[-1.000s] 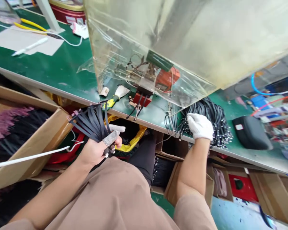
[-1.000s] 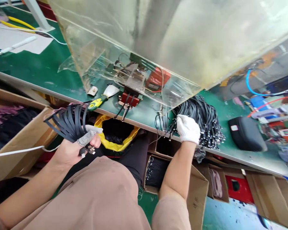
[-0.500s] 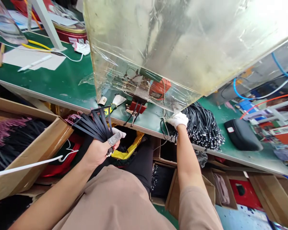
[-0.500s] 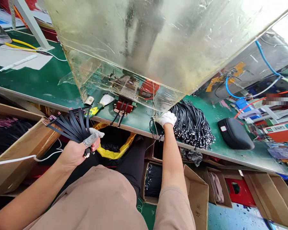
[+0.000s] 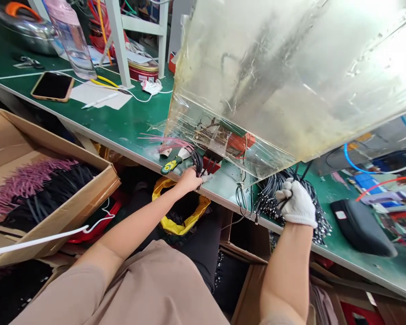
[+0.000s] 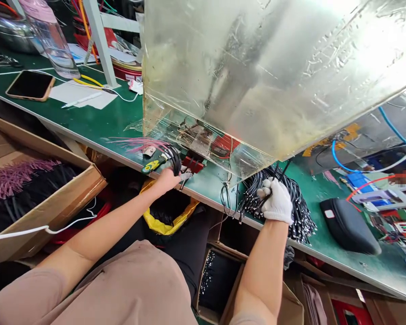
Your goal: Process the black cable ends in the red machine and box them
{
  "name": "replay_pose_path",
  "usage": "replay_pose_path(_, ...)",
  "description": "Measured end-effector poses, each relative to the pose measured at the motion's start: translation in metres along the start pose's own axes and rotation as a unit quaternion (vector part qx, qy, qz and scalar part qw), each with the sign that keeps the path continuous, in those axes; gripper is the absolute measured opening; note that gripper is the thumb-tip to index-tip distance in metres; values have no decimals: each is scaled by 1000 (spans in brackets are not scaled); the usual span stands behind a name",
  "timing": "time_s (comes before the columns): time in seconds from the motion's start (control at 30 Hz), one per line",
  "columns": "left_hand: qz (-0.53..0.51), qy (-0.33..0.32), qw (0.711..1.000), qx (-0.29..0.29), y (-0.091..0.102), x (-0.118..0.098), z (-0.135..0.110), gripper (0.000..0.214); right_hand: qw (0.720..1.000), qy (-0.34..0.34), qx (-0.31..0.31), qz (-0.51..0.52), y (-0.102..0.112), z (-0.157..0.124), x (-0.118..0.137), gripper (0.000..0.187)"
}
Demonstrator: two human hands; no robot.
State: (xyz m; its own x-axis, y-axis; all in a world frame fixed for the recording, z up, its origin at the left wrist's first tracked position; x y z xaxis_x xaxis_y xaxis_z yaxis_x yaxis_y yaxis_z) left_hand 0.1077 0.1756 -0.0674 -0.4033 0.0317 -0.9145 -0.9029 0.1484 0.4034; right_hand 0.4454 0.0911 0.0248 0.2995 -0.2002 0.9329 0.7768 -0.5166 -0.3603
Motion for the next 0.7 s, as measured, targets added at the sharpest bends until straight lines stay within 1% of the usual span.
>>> replay_pose_path(0.1, 44, -4, 998, 37, -9, 3, 3, 31, 995, -36, 48, 83, 2, -19, -5, 36)
replay_pose_path(0.17, 64, -2, 996, 61, -10, 6, -3, 29, 990, -33, 61, 120, 2, -33, -9, 31)
replay_pose_path(0.23, 68, 3, 994, 90, -9, 8, -14, 26, 990, -26, 64, 125, 0, -45, -14, 24)
replay_pose_path(0.3, 52, 5, 991, 122, -7, 9, -26, 26, 992, -25, 58, 113, -4, -55, -19, 19)
replay_pose_path(0.37, 28, 3, 989, 146, -5, 10, -37, 32, 990, -38, 58, 121, -10, -65, -24, 20)
replay_pose_path(0.5, -67, -27, 979, 189, -4, 15, -58, 40, 984, -46, 96, 145, -29, -86, -29, 20)
replay_pose_path(0.6, -160, -20, 968, 190, 8, 24, -78, 44, 985, -25, 127, 114, -41, -104, -36, 22)
replay_pose_path(0.67, -201, -8, 961, 188, 25, 30, -97, 42, 985, -34, 145, 88, -49, -116, -53, 24)
replay_pose_path(0.7, -221, 0, 959, 177, 37, 34, -108, 39, 983, -56, 155, 79, -53, -122, -66, 26)
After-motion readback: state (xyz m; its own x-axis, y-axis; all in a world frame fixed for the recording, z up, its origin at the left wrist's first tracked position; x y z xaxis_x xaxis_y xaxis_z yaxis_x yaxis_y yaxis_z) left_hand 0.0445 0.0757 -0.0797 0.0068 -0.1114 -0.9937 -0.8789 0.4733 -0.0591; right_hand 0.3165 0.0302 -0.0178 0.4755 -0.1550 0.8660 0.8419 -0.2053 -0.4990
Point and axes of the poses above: each hand's wrist, its own z-axis towards the middle knuckle, its own y-axis out of the back of the hand, x = y × z, the point moved 3 cm from there along z, towards the middle knuckle, and after that the axes turned 9 degrees about z, right-handed, at the moved point
